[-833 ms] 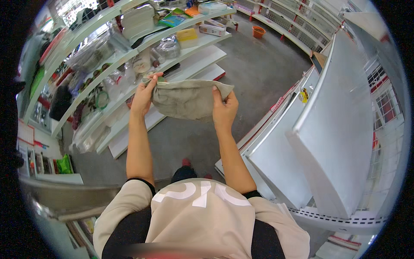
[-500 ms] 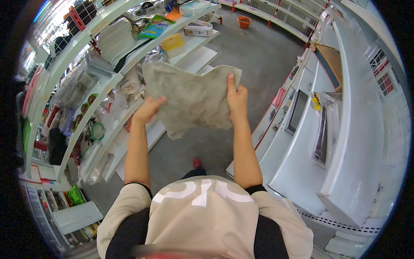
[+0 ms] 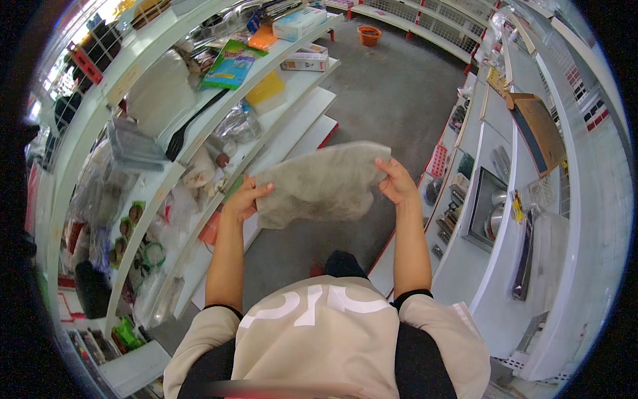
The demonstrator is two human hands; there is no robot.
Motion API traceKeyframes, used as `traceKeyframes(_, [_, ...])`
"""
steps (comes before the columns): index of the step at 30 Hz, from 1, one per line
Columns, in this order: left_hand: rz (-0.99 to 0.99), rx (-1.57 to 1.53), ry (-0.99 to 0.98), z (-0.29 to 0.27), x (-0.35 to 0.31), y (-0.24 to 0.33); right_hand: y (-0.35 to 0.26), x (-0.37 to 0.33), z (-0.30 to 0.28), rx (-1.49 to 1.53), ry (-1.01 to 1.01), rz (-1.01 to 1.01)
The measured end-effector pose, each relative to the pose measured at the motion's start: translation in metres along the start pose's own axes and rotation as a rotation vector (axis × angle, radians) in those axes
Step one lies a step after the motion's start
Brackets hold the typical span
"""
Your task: The person washes a gray cloth in a sink, repeatedly soaking, wringing, and rinsing it under running water. The person then carries the damp cloth through a store aisle.
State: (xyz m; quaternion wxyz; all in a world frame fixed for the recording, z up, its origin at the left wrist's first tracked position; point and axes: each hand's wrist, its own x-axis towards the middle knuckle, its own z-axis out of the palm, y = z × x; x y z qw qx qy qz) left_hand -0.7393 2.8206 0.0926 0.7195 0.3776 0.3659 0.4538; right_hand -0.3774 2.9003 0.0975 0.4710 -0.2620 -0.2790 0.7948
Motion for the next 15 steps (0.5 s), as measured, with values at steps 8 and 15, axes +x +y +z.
traceKeyframes(8, [-0.137, -0.013, -0.026, -0.012, 0.153, 0.023, -0.041, 0.069, -0.064, -0.188, 0.137, 0.059])
traceKeyframes(15, [-0.109, 0.289, -0.173, 0.009, 0.35, 0.053, -0.129, 0.171, -0.154, -0.443, 0.186, -0.09])
